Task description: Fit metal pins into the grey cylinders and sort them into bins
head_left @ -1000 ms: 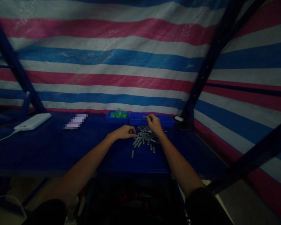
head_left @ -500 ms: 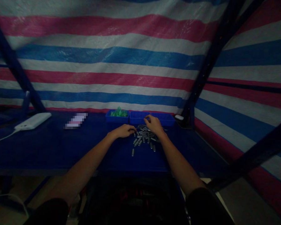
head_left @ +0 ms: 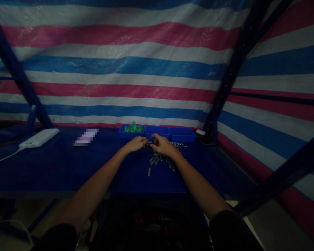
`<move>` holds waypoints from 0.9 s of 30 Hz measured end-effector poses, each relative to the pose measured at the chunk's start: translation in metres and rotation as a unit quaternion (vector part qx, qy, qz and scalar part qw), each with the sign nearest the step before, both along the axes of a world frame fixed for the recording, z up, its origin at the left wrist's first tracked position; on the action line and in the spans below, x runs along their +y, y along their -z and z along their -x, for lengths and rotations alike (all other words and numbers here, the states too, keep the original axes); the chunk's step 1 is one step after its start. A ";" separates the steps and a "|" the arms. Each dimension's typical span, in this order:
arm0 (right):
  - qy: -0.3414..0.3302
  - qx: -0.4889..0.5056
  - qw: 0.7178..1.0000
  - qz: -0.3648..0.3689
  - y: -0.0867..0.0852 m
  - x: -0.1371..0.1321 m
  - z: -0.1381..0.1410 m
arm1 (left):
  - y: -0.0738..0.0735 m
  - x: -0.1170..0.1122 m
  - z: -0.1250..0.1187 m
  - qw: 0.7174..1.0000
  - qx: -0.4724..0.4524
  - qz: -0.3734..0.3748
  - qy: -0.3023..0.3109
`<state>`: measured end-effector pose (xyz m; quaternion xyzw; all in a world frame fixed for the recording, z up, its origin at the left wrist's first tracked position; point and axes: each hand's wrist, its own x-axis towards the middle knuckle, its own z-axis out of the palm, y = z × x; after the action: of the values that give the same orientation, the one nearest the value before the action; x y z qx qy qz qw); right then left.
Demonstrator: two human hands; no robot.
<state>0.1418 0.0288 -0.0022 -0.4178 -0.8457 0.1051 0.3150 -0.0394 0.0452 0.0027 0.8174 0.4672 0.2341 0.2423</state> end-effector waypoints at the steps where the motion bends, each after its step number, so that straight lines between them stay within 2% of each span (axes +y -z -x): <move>1: 0.004 -0.002 1.000 -0.008 -0.001 -0.001 0.002 | 0.000 0.001 -0.001 1.000 -0.018 0.002 -0.013; 8: 0.056 -0.019 0.997 -0.053 -0.008 -0.006 0.004 | 0.000 0.004 -0.002 0.996 -0.085 0.023 -0.033; 10: 0.103 -0.009 0.993 -0.063 -0.010 -0.003 -0.002 | 0.000 0.001 -0.001 0.996 -0.067 0.054 0.000; 13: 0.185 0.022 0.980 -0.074 -0.011 0.005 -0.016 | 0.001 -0.008 0.001 0.988 0.009 0.117 0.102; 15: 0.217 0.032 0.972 -0.083 -0.010 0.010 -0.025 | 0.002 -0.016 0.001 0.981 0.054 0.134 0.133; 20: 0.300 0.000 0.949 -0.099 -0.004 0.018 -0.029 | 0.003 -0.022 -0.002 0.984 0.074 0.114 0.115; 23: 0.336 -0.023 0.938 -0.087 0.000 0.018 -0.022 | 0.005 -0.019 -0.003 0.992 0.071 0.052 0.093; 25: 0.328 -0.021 0.941 -0.080 0.000 0.014 -0.016 | 0.007 -0.017 -0.003 0.993 0.080 0.010 0.085; 27: 0.286 -0.011 0.955 -0.076 -0.003 0.008 -0.012 | 0.008 -0.016 -0.002 0.991 0.092 -0.009 0.092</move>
<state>0.1534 0.0368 0.0011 -0.6181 -0.6994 -0.0589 0.3538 -0.0375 0.0297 -0.0056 0.8770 0.4083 0.1389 0.2117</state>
